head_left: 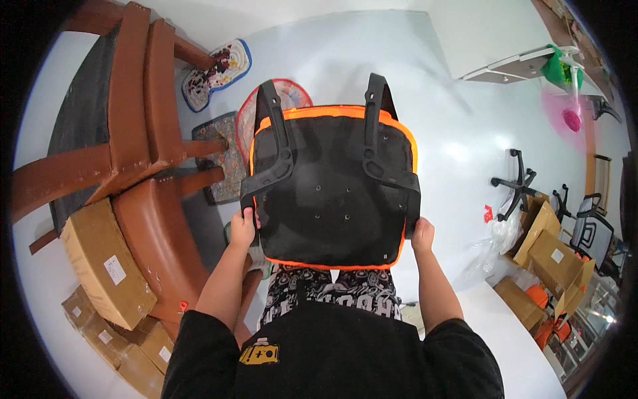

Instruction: The person assembles an office chair by attaching the backrest to the seat using an Allen key. They tighten multiple screws on both sides of the backrest and then flip the chair to inspect the underside.

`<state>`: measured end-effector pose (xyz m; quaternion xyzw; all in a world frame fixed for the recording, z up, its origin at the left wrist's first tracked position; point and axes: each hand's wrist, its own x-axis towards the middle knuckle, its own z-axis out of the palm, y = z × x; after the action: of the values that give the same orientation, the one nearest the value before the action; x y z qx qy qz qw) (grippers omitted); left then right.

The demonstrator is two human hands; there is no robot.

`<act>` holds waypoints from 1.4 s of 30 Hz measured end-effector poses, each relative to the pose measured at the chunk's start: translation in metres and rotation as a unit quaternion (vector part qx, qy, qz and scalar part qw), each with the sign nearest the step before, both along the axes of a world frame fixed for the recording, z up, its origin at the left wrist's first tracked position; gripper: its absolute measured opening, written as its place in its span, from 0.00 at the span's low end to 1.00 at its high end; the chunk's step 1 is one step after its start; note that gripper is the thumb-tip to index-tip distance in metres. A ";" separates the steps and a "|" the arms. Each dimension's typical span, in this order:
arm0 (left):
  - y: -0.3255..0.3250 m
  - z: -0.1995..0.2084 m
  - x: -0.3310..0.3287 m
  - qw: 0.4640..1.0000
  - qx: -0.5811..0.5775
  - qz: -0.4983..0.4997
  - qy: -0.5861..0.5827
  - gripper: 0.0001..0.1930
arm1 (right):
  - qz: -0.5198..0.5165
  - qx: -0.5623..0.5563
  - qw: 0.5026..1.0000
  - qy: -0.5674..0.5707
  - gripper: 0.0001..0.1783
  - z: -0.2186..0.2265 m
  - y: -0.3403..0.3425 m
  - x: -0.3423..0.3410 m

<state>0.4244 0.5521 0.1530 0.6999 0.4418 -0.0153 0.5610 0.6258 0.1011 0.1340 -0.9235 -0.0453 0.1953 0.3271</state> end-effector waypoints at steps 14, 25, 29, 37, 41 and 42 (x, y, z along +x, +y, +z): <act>0.030 -0.007 0.006 0.952 -0.292 -0.021 -0.090 0.42 | -0.180 0.064 0.980 0.062 0.29 -0.030 0.015 0.102; 0.079 -0.076 0.131 0.912 -0.382 0.145 0.030 0.40 | -0.200 -0.039 0.961 0.184 0.50 -0.073 0.081 0.141; 0.076 -0.107 0.111 0.918 -0.307 0.250 -0.009 0.39 | -0.249 0.054 0.958 0.134 0.41 -0.076 0.074 0.131; 0.084 -0.120 0.074 0.933 -0.137 0.300 -0.145 0.16 | -0.270 0.357 0.885 0.128 0.26 -0.095 0.063 0.128; 0.075 -0.116 0.072 0.958 -0.123 0.190 -0.175 0.11 | -0.190 0.225 0.950 0.100 0.25 -0.090 0.069 0.135; 0.078 -0.117 0.075 0.959 -0.105 0.214 -0.150 0.11 | -0.201 0.223 0.948 0.102 0.26 -0.088 0.073 0.136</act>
<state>0.4996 0.6303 0.0363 0.5200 0.4879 0.1642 0.6816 0.7617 0.1737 0.0462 -0.7921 0.1326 0.2037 0.5600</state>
